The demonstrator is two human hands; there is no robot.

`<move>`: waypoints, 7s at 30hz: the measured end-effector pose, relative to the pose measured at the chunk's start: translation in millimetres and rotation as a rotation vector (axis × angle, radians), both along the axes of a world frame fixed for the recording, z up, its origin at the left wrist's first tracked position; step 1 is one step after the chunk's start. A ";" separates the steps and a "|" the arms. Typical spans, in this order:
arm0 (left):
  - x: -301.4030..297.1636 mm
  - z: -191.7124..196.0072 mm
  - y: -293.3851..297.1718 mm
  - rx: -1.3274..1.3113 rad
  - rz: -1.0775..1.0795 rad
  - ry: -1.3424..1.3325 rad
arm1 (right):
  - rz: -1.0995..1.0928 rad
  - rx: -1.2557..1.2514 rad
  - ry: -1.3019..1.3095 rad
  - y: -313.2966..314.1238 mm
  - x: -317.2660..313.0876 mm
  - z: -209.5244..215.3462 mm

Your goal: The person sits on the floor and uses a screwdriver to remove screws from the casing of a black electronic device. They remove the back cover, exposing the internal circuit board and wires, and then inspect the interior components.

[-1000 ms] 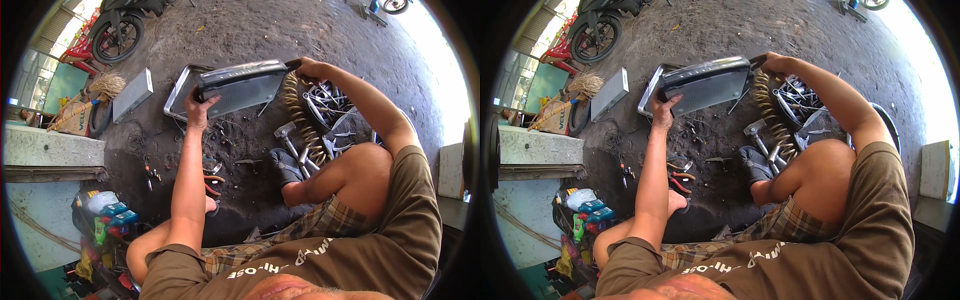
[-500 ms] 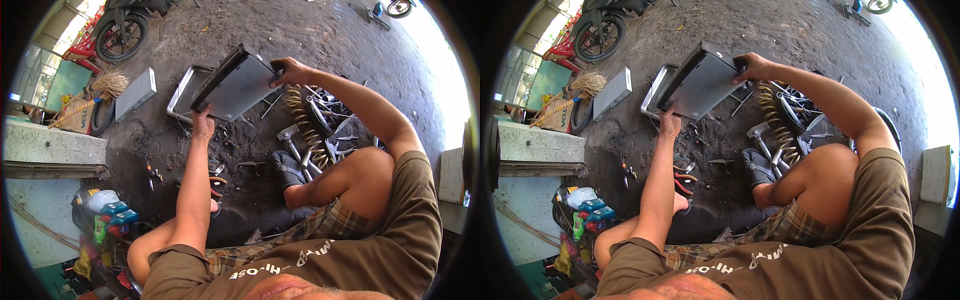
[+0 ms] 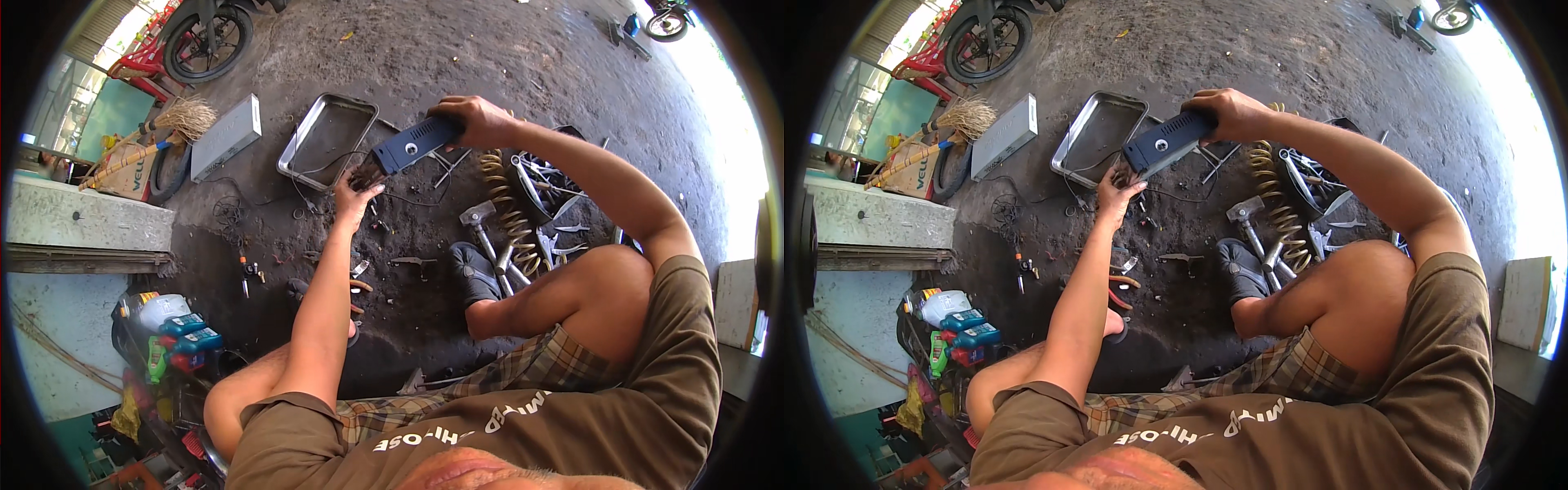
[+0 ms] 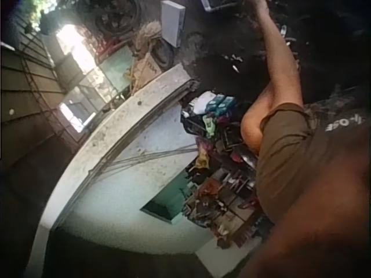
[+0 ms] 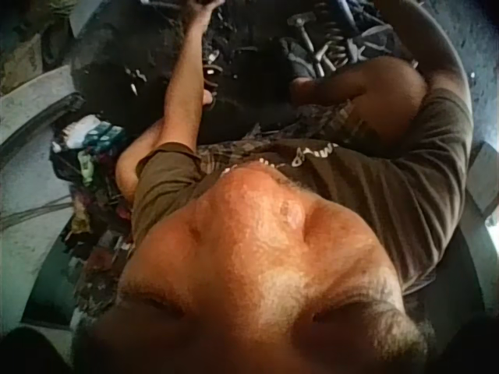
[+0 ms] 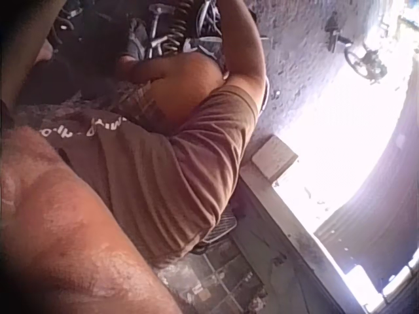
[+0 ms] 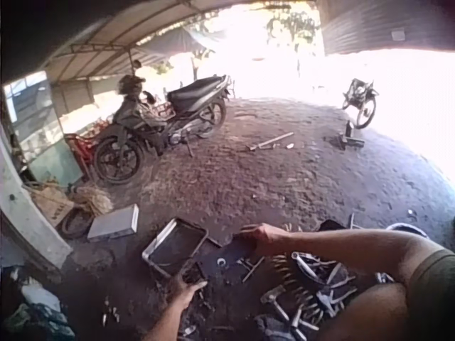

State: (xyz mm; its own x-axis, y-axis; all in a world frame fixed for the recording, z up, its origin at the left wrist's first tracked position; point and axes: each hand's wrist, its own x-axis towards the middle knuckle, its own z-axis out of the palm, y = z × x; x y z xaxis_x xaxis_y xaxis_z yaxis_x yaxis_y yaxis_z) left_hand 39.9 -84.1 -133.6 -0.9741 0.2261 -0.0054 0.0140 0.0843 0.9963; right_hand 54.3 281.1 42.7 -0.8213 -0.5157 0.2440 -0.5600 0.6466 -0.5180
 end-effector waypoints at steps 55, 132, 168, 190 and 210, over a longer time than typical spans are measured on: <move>16.9 90.3 95.7 -0.228 -0.132 0.618 | -0.224 -0.526 -0.141 -65.5 -0.2 71.2; 7.7 85.4 95.6 -0.441 -0.088 0.532 | 0.117 0.217 0.215 -89.8 -3.7 82.6; 3.1 89.5 99.1 -0.191 -0.131 0.647 | 0.160 0.144 0.147 -79.3 -28.6 85.7; -6.0 119.3 93.6 -0.232 -0.057 0.518 | -0.239 -0.101 -0.184 -84.9 -21.6 34.7; -10.0 121.4 100.8 -0.225 -0.021 0.510 | -0.266 -0.198 -0.106 -83.7 -22.0 27.6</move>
State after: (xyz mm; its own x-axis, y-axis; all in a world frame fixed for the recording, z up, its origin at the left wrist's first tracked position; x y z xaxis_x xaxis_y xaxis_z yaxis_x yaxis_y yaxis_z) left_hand 29.9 16.7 -12.3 -0.8611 0.2933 0.4152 0.4938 0.2884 0.8204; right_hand 32.2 197.4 70.2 -0.9467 -0.2312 0.2243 -0.3217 0.6437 -0.6943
